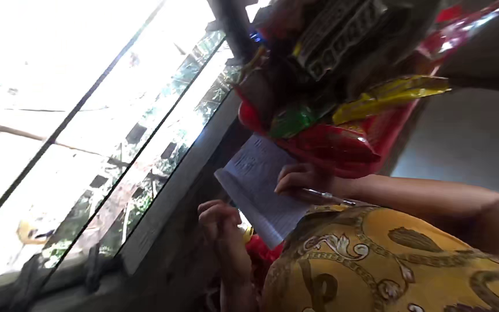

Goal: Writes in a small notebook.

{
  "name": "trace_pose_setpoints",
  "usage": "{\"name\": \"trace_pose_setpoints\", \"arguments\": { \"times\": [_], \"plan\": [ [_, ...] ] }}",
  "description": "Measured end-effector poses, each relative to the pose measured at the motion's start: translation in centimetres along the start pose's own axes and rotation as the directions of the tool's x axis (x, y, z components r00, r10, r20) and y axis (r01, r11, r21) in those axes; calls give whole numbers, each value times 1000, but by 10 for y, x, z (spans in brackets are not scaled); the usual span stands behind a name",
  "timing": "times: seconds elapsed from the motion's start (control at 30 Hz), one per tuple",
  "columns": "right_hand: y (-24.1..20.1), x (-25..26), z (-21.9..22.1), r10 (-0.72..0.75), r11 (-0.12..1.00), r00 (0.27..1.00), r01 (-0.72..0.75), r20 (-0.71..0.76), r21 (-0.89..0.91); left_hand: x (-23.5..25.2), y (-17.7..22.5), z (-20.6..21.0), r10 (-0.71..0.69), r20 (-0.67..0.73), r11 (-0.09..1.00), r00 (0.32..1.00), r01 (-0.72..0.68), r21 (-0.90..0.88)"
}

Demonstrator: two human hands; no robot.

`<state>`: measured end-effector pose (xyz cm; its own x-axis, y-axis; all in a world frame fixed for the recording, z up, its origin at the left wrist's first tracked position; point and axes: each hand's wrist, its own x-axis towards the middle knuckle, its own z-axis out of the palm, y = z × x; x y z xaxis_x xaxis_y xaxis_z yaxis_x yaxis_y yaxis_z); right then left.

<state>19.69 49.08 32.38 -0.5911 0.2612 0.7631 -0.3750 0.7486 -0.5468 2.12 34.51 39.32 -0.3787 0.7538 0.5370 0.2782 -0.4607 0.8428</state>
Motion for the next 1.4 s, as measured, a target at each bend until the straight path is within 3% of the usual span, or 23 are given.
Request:
{"name": "trace_pose_setpoints", "arguments": {
  "times": [0.03, 0.1, 0.17, 0.23, 0.27, 0.3, 0.33, 0.4, 0.43, 0.47, 0.5, 0.57, 0.63, 0.77, 0.9, 0.97, 1.03, 1.13, 1.2, 1.27, 1.4],
  "plan": [
    [0, 0, -1, -3, 1000, 1000, 3, 10, 0, 11, 10, 10, 51, 156, 996, 986, -62, 68],
    [-11, 1, -7, 72, 997, 996, -70, 56, -35, 30, 27, 35, 155, 428, 972, 890, -215, 97],
    [-38, 10, -18, 292, 956, 950, -287, 110, -58, 47, 41, 62, 199, 655, 945, 729, -320, 69],
    [-36, 3, -8, 295, 953, 956, -293, 14, -78, 63, 44, 88, 172, 815, 928, 553, -369, 54],
    [-37, 1, -8, 357, 931, 933, -353, 37, -93, 71, 41, 99, 145, 873, 919, 467, -390, 56],
    [-46, 3, -17, 465, 882, 874, -445, 139, -156, 77, 37, 109, 110, 911, 907, 398, -415, 71],
    [-61, 14, -29, 592, 803, 767, -539, 247, -254, 81, 34, 116, 79, 932, 895, 354, -438, 90],
    [-74, 29, -41, 695, 715, 570, -611, 437, -340, 85, 33, 125, 28, 944, 876, 329, -464, 136],
    [-68, 23, -40, 651, 756, 606, -569, 457, -324, 85, 35, 127, 19, 940, 862, 341, -482, 157],
    [-55, 11, -32, 564, 826, 715, -488, 413, -283, 85, 36, 128, 25, 933, 843, 358, -509, 173],
    [-39, -3, -22, 452, 889, 829, -387, 330, -247, 85, 36, 129, 45, 925, 818, 377, -545, 183],
    [-18, -18, -9, 231, 950, 959, -186, 164, -251, 86, 30, 132, 124, 915, 767, 385, -622, 157],
    [5, -29, 7, -28, 970, 999, 22, -21, -243, 90, 23, 136, 190, 919, 736, 347, -669, 101],
    [-4, -23, 2, -49, 984, 997, 37, -67, -173, 94, 30, 142, 169, 939, 728, 300, -680, 86],
    [-9, -18, -2, -71, 969, 993, 45, -99, -241, 99, 20, 134, 199, 924, 794, 327, -606, 43],
    [-16, -14, -6, -3, 969, 996, -20, -93, -246, 102, 23, 125, 230, 900, 849, 369, -528, -1],
    [-32, -2, -21, 215, 971, 972, -203, 90, -124, 102, 32, 105, 244, 842, 901, 480, -433, -14],
    [-7, -5, -12, 52, 999, 996, -53, 73, 11, 87, 34, 55, 231, 604, 930, 763, -355, 92],
    [-3, -6, -9, 27, 999, 997, -28, 72, 19, 62, 20, 22, 180, 397, 923, 900, -295, 249],
    [-7, -3, -10, 57, 998, 995, -55, 85, -24, 31, 4, 2, 97, 252, 870, 963, -205, 449],
    [-9, -3, -9, 76, 996, 994, -73, 75, -52, -16, -16, -4, -96, 151, 740, 984, -31, 672]
  ]
}}
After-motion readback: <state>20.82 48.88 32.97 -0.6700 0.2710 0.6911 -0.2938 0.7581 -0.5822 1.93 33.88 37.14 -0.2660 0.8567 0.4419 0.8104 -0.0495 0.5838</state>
